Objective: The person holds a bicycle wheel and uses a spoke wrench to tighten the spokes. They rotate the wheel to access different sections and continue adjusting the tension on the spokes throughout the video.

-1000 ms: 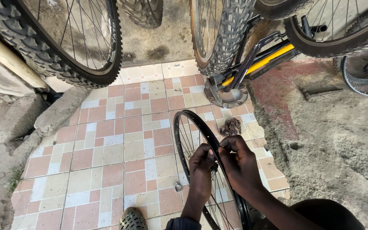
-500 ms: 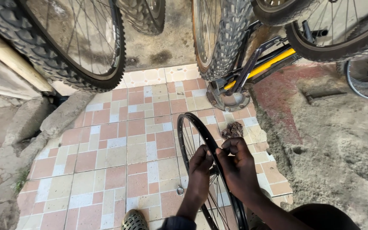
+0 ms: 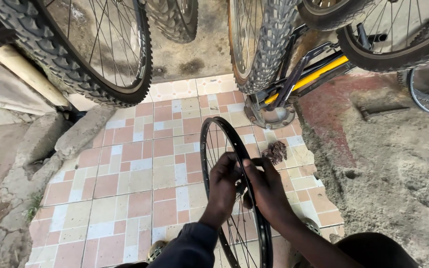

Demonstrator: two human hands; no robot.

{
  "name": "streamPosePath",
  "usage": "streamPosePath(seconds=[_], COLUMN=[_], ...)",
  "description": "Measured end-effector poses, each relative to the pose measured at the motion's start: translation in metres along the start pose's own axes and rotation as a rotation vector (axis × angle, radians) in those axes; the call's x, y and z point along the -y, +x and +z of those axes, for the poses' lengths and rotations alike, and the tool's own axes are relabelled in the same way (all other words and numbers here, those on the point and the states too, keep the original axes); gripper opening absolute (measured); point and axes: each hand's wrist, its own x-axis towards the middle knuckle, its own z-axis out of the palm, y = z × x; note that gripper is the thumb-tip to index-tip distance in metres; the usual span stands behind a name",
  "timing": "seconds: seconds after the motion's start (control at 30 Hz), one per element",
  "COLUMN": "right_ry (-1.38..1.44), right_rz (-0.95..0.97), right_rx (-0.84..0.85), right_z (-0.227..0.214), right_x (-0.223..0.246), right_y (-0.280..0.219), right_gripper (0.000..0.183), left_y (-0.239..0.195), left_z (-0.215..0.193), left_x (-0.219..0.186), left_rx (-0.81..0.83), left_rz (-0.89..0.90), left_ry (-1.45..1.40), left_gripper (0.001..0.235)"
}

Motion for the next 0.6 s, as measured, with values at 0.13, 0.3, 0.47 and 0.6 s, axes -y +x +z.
streamPosePath(seconds=[0.13,0.3,0.47,0.6], right_ry=[0.054,0.116,0.157,0.11], right_rz=[0.157,0.056,0.072,0.164], right_rx=[0.056,0.138,0.147,0.112], right_z=[0.019,0.022,0.019,0.017], right_x=[0.012,-0.003,-0.008,0.011], right_y=[0.01,0.01,0.014,0.014], right_gripper=[0.028,0.023,0.019,0.027], left_y=[0.014,0.013,0.008,0.008], left_z=[-0.005,-0.01,-0.012,-0.021], left_x=[-0.015,-0.019,-0.029,-0.025], left_rx=[-0.046,-0.068,-0.005,0.056], left_rz=[-0.104,-0.114,-0.17,-0.163], left_ry=[0.008,0.001,-0.03,-0.012], left_gripper=[0.013,0.018,0.018,0.007])
